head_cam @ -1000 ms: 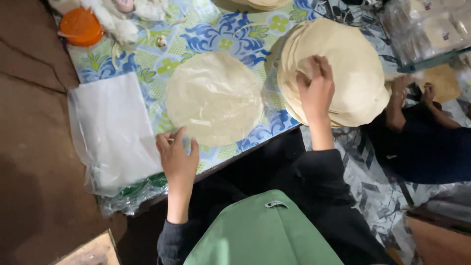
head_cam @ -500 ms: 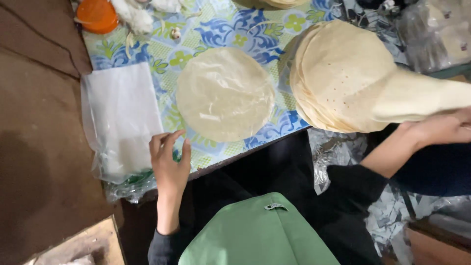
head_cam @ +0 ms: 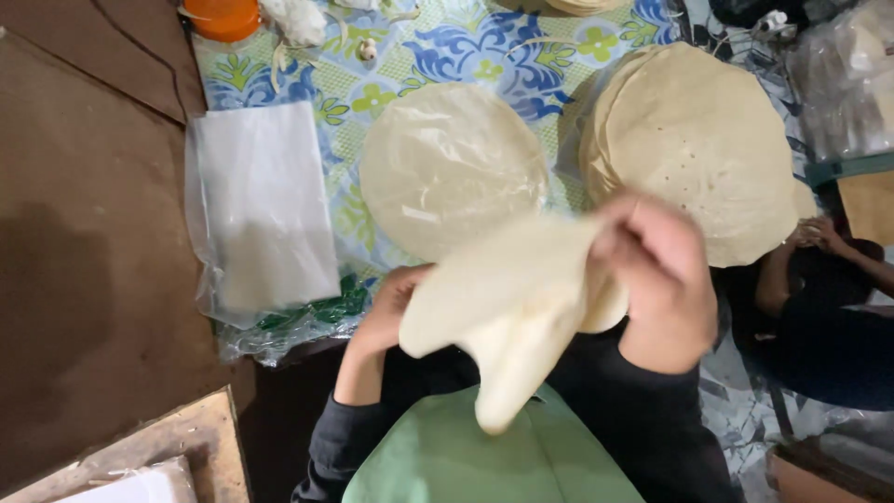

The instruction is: The person packages flatbread by placing individual pieces into plastic sheets and stacking them on a table.

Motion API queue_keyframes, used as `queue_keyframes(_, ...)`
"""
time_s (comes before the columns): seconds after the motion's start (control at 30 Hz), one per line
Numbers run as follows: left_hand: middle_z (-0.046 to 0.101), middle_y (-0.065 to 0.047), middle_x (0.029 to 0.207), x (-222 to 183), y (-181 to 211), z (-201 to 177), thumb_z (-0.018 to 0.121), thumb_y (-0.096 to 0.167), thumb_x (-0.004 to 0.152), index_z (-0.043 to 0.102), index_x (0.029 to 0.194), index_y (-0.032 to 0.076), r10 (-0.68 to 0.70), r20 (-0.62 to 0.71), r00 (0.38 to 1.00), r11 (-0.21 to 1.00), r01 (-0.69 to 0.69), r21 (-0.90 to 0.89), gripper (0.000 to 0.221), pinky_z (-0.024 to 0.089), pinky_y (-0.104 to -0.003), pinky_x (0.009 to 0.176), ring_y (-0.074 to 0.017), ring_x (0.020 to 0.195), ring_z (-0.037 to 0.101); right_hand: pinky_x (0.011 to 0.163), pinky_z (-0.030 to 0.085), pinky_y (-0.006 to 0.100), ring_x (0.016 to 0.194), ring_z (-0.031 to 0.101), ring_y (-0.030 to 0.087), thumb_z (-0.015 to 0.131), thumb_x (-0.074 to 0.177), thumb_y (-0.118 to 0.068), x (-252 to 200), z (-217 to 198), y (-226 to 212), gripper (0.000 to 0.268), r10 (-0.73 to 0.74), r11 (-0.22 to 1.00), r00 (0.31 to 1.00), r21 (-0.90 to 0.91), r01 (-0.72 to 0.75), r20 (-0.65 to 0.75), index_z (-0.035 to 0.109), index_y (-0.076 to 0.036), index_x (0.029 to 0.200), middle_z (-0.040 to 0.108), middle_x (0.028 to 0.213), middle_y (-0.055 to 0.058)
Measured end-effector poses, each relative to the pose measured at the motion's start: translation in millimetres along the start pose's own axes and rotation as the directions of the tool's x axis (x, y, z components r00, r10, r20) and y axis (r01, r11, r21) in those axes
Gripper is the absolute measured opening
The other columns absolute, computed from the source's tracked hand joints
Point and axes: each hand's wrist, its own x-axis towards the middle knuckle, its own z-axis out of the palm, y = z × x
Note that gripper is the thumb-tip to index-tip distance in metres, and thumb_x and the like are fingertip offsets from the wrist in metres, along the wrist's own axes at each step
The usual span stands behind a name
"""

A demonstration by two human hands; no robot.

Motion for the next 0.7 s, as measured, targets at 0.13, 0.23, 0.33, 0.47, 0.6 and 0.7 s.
queue_keyframes(0.13, 0.076, -0.005, 0.102, 23.1, 28.9, -22.0, 0.073, 0.031, 0.097, 0.071, 0.119, 0.000, -0.093, -0.466, 0.880, 0.990, 0.133, 0.052, 0.039, 0.056, -0.029, 0.081, -0.0118, 0.090, 0.069, 0.085, 0.047, 0.022, 0.091, 0.059, 0.008, 0.066, 0.104, -0.016, 84.7, -0.3, 125.9, 0.013, 0.105, 0.880, 0.933, 0.469, 0.075, -0.345, 0.069, -0.004, 0.108, 0.066, 0.097, -0.002)
queue_keyframes(0.23, 0.075, -0.004, 0.089, 50.1, 15.6, -50.8, 0.066, 0.038, 0.102, 0.072, 0.108, 0.001, -0.170, -0.642, 0.747, 0.967, 0.251, 0.035, 0.039, 0.058, -0.025, 0.068, -0.0110, 0.076, 0.070, 0.078, 0.049, 0.025, 0.086, 0.061, 0.008, 0.071, 0.095, -0.022, 117.9, 21.3, 203.3, 0.024, 0.217, 0.942, 0.930, 0.315, -0.118, -0.298, 0.072, -0.003, 0.109, 0.069, 0.094, -0.001)
queue_keyframes(0.33, 0.074, -0.006, 0.081, 56.8, -33.0, -79.2, 0.071, 0.033, 0.096, 0.071, 0.102, 0.000, -0.231, -0.671, 0.705, 0.912, 0.397, 0.103, 0.034, 0.060, -0.026, 0.059, -0.0119, 0.066, 0.071, 0.065, 0.046, 0.028, 0.074, 0.057, 0.009, 0.077, 0.087, -0.022, 127.6, 36.6, 229.7, 0.026, 0.288, 0.957, 0.932, 0.104, -0.271, -0.219, 0.071, 0.000, 0.099, 0.067, 0.082, 0.001)
queue_keyframes(0.47, 0.075, -0.009, 0.076, 57.3, -19.2, -67.1, 0.070, 0.020, 0.093, 0.069, 0.097, -0.004, -0.100, -0.711, 0.696, 0.867, 0.412, 0.281, 0.025, 0.057, -0.027, 0.055, -0.0129, 0.058, 0.070, 0.061, 0.045, 0.029, 0.069, 0.057, 0.009, 0.073, 0.087, -0.019, 119.9, 46.8, 253.2, 0.022, 0.248, 0.966, 0.939, 0.130, -0.222, -0.239, 0.072, 0.003, 0.088, 0.066, 0.075, 0.003)
queue_keyframes(0.6, 0.074, -0.010, 0.074, 58.6, -23.7, -65.4, 0.067, 0.015, 0.091, 0.067, 0.093, -0.004, -0.067, -0.739, 0.671, 0.827, 0.451, 0.335, 0.019, 0.058, -0.029, 0.051, -0.0138, 0.055, 0.071, 0.060, 0.048, 0.033, 0.065, 0.064, 0.017, 0.071, 0.089, -0.022, 128.1, 52.3, 237.4, 0.026, 0.174, 0.977, 0.918, -0.051, -0.205, -0.356, 0.071, 0.004, 0.086, 0.067, 0.071, 0.011)
queue_keyframes(0.7, 0.073, -0.010, 0.074, 60.4, -14.0, -60.9, 0.066, 0.015, 0.093, 0.060, 0.090, -0.004, 0.013, -0.727, 0.687, 0.849, 0.377, 0.371, 0.020, 0.057, -0.029, 0.047, -0.0153, 0.053, 0.072, 0.061, 0.052, 0.039, 0.067, 0.070, 0.031, 0.070, 0.090, -0.025, 132.6, 58.3, 238.5, 0.029, 0.044, 0.936, 0.899, -0.297, -0.189, -0.436, 0.071, 0.004, 0.086, 0.069, 0.071, 0.021)
